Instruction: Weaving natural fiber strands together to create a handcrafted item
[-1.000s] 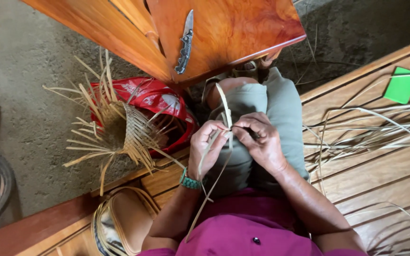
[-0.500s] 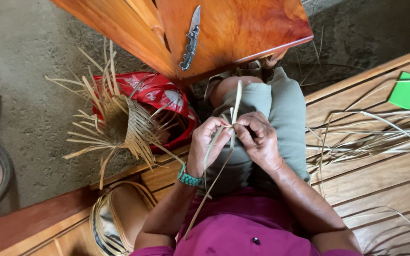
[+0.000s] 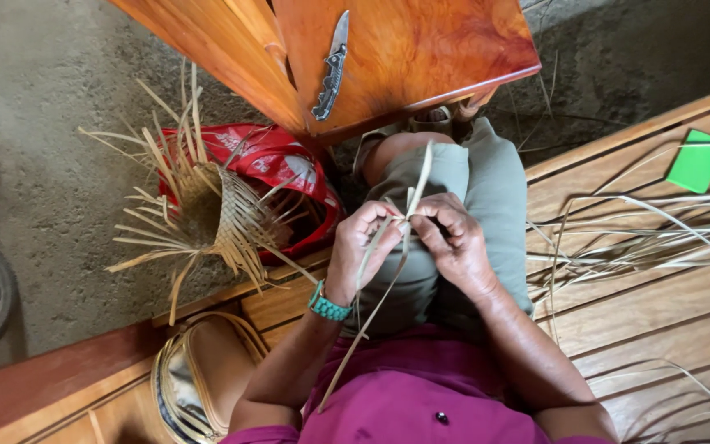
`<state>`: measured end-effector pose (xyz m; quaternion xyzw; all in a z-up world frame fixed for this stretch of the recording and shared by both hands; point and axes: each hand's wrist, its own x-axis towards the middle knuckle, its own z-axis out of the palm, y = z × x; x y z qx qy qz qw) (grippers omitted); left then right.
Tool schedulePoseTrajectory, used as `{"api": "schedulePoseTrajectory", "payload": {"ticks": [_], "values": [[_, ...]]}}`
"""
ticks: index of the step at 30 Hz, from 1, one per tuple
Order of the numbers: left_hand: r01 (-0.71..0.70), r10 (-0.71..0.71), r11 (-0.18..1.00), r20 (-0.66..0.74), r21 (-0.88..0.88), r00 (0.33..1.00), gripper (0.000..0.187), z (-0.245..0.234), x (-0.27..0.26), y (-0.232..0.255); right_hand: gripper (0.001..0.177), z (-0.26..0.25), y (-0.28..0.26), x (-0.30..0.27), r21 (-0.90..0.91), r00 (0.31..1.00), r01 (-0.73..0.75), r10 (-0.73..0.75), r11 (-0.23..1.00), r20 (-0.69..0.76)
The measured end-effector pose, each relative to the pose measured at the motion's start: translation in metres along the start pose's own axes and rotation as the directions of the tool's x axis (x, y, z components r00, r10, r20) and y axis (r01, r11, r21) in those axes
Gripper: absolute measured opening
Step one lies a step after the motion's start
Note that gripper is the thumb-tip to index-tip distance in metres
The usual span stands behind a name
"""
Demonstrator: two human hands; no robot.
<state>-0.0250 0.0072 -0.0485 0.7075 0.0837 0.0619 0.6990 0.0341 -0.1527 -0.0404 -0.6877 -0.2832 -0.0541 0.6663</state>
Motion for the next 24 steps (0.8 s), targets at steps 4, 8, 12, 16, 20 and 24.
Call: {"api": "schedulePoseTrajectory", "payload": {"ticks": [4,8,12,16,20,24], "values": [[-0.03,0.029,0.999,0.02,0.02,0.999,0.015,0.001,0.0,0.002,0.008,-0.009,0.002,0.001,0.049,0.998,-0.032,0.03,0.998,0.053],[-0.127,0.127,0.991,0.021,0.028,0.992,0.017,0.001,0.001,0.002,0.009,-0.015,0.003,0.004,0.065,0.982,-0.148,0.139,0.987,0.129],[-0.181,0.18,0.982,0.026,0.044,0.983,0.018,0.001,0.002,0.006,0.013,-0.022,-0.006,0.012,0.077,0.962,-0.183,0.162,0.98,0.221],[-0.205,0.204,0.978,0.037,0.027,0.978,0.018,0.005,0.002,0.006,0.013,-0.025,-0.002,0.012,0.147,0.965,-0.188,0.154,0.971,0.214],[-0.196,0.196,0.98,0.037,0.008,0.98,0.016,0.005,0.002,0.006,0.009,-0.028,0.014,0.006,0.163,0.948,-0.232,0.185,0.959,0.26],[-0.207,0.206,0.978,0.038,0.032,0.978,0.017,0.003,0.004,0.006,0.007,-0.027,0.004,0.004,0.12,0.929,-0.334,0.305,0.935,0.207]]}}
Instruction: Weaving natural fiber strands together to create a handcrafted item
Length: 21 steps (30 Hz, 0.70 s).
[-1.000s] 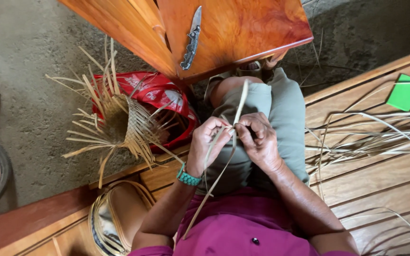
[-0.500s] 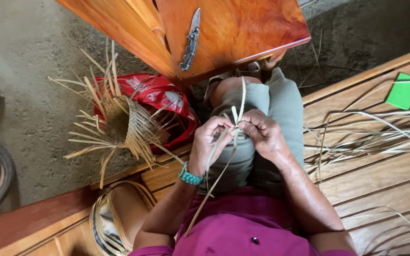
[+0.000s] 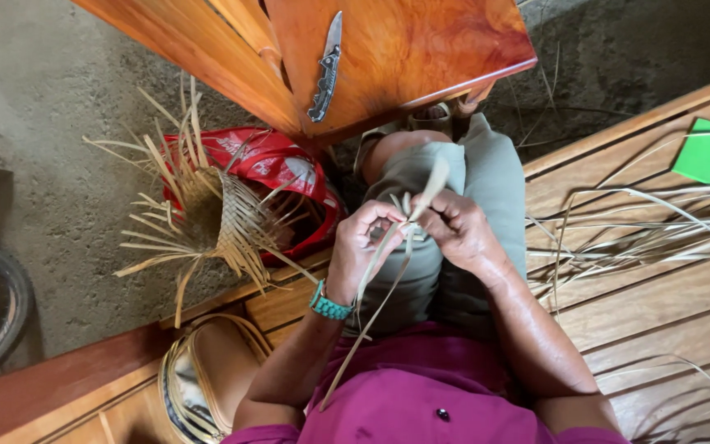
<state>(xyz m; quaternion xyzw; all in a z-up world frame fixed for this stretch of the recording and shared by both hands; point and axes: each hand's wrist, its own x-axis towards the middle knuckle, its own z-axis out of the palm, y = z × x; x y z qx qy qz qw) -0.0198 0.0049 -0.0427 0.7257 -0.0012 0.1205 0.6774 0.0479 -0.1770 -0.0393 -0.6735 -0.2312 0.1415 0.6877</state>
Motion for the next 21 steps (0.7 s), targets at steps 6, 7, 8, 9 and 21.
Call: {"api": "schedulePoseTrajectory", "payload": {"ticks": [6,7,8,9,21], "values": [[-0.012,0.012,0.998,0.009,0.055,1.0,0.013,-0.004,0.002,0.016,0.01,-0.01,-0.016,0.012,0.072,0.998,-0.026,0.021,0.997,0.067],[-0.01,0.009,0.998,0.013,0.054,1.0,0.013,-0.004,0.002,0.017,0.01,-0.01,-0.009,0.01,0.072,0.998,-0.028,0.023,0.997,0.064],[-0.026,0.025,0.998,0.017,0.065,1.0,0.013,-0.003,0.003,0.017,0.007,-0.011,-0.002,0.008,0.04,0.997,0.012,-0.015,0.999,0.078],[-0.044,0.042,0.996,0.022,0.076,0.999,0.013,-0.003,0.003,0.018,0.008,-0.012,0.006,0.007,0.009,0.994,0.054,-0.055,0.998,0.093],[-0.051,0.051,0.999,-0.012,-0.001,0.999,0.012,0.0,0.0,0.009,0.025,-0.022,-0.009,0.027,0.152,0.947,-0.094,0.041,0.984,0.319]]}}
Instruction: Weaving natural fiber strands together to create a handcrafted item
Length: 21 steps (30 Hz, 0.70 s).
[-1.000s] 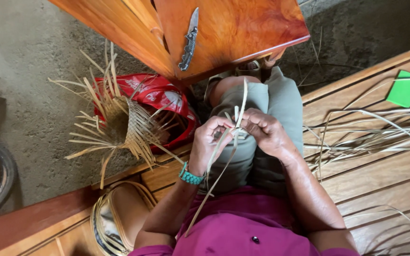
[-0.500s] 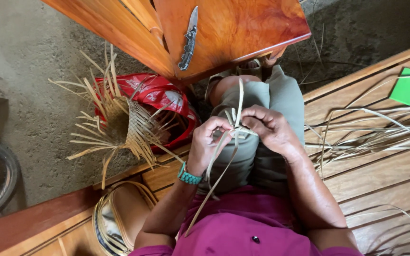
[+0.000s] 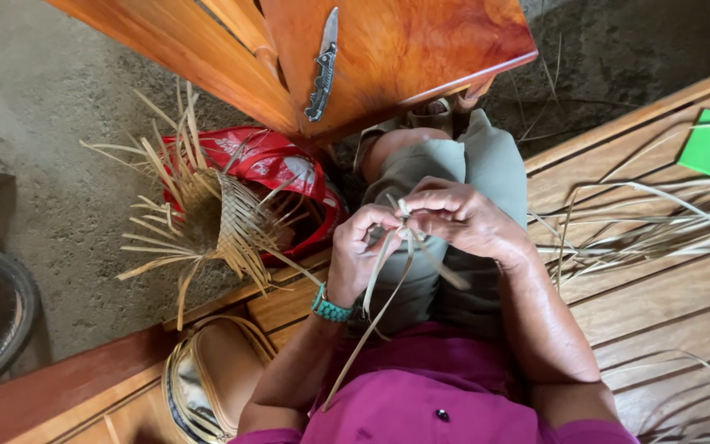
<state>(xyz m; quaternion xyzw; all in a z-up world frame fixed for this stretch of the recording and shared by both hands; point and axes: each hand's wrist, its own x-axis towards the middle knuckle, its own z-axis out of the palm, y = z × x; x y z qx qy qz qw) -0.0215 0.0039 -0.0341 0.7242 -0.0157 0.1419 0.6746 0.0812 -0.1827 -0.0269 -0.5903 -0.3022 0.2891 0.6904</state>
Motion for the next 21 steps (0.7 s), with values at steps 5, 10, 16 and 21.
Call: {"api": "schedulePoseTrajectory", "payload": {"ticks": [5,10,16,21], "values": [[-0.014,0.014,0.999,0.005,0.031,1.0,0.013,0.001,0.001,0.0,0.023,-0.012,-0.001,0.001,0.009,0.992,-0.091,0.09,0.996,0.086],[-0.003,0.002,0.999,0.021,0.051,1.0,0.012,0.003,0.0,0.0,0.003,-0.005,-0.019,0.014,-0.117,0.993,-0.091,0.099,0.989,0.067],[0.059,-0.059,0.998,-0.004,0.0,0.998,0.012,0.005,-0.006,-0.012,0.003,-0.001,-0.001,0.015,-0.191,0.986,-0.122,0.098,0.974,-0.131],[0.208,-0.21,0.977,-0.028,-0.038,0.977,0.013,0.002,-0.004,-0.006,0.012,0.01,-0.012,0.003,-0.079,0.962,-0.148,0.125,0.986,-0.244]]}}
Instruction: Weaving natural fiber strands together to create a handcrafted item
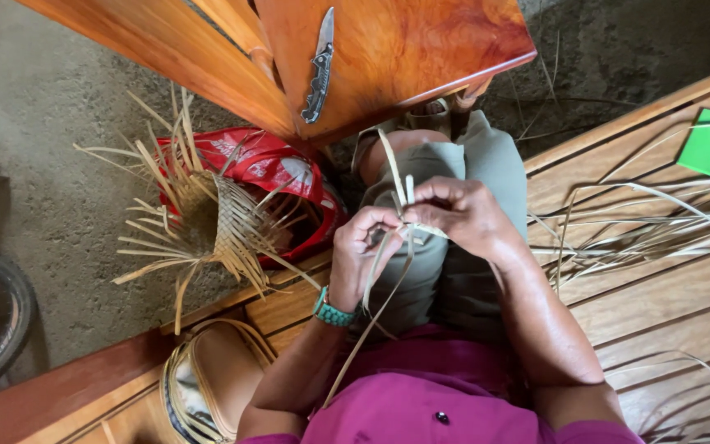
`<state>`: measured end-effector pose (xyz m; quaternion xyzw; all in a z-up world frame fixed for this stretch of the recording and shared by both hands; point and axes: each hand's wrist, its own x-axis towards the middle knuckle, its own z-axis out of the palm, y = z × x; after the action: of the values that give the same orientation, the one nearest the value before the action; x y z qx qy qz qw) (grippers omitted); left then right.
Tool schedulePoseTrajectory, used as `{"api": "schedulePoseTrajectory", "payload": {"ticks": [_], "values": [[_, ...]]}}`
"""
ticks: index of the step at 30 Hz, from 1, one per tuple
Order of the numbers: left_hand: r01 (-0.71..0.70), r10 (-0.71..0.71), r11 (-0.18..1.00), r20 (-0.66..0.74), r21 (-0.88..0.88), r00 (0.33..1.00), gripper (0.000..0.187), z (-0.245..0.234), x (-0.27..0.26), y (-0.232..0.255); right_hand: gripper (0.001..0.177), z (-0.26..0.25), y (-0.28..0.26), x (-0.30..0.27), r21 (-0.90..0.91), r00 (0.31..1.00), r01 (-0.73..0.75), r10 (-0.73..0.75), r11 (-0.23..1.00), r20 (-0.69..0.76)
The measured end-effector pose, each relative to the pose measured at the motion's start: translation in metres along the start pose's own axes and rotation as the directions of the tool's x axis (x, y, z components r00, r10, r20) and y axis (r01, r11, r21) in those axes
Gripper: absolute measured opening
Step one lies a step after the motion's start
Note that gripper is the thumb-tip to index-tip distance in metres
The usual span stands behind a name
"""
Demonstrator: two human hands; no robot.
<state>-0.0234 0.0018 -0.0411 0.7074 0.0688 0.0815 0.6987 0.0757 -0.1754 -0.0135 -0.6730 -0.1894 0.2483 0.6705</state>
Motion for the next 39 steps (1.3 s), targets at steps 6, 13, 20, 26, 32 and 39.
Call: {"api": "schedulePoseTrajectory", "payload": {"ticks": [6,13,20,26,32,39], "values": [[0.108,-0.107,0.992,0.015,-0.062,0.994,0.017,-0.001,0.003,0.008,0.008,0.011,0.023,-0.015,-0.082,0.974,0.207,-0.213,0.975,-0.079],[0.188,-0.188,0.981,0.017,-0.038,0.982,0.019,-0.008,0.004,0.012,0.005,0.031,0.036,-0.022,-0.168,0.908,0.316,-0.349,0.934,-0.233],[0.365,-0.366,0.926,0.012,-0.098,0.931,0.025,-0.012,0.008,0.016,0.011,0.044,0.018,-0.027,-0.483,0.759,0.521,-0.641,0.704,-0.116],[0.401,-0.4,0.908,0.036,-0.122,0.916,0.026,-0.017,0.012,0.028,0.019,0.048,0.011,-0.032,-0.658,0.678,0.572,-0.733,0.49,0.043],[0.359,-0.341,0.923,0.137,-0.14,0.93,0.027,-0.031,0.004,0.013,0.022,0.046,0.019,-0.03,-0.667,0.658,0.594,-0.748,0.45,0.081],[0.246,-0.248,0.948,-0.016,0.202,0.969,0.024,-0.022,-0.009,0.018,0.029,0.034,0.0,-0.021,-0.539,0.768,0.584,-0.628,0.606,0.126]]}}
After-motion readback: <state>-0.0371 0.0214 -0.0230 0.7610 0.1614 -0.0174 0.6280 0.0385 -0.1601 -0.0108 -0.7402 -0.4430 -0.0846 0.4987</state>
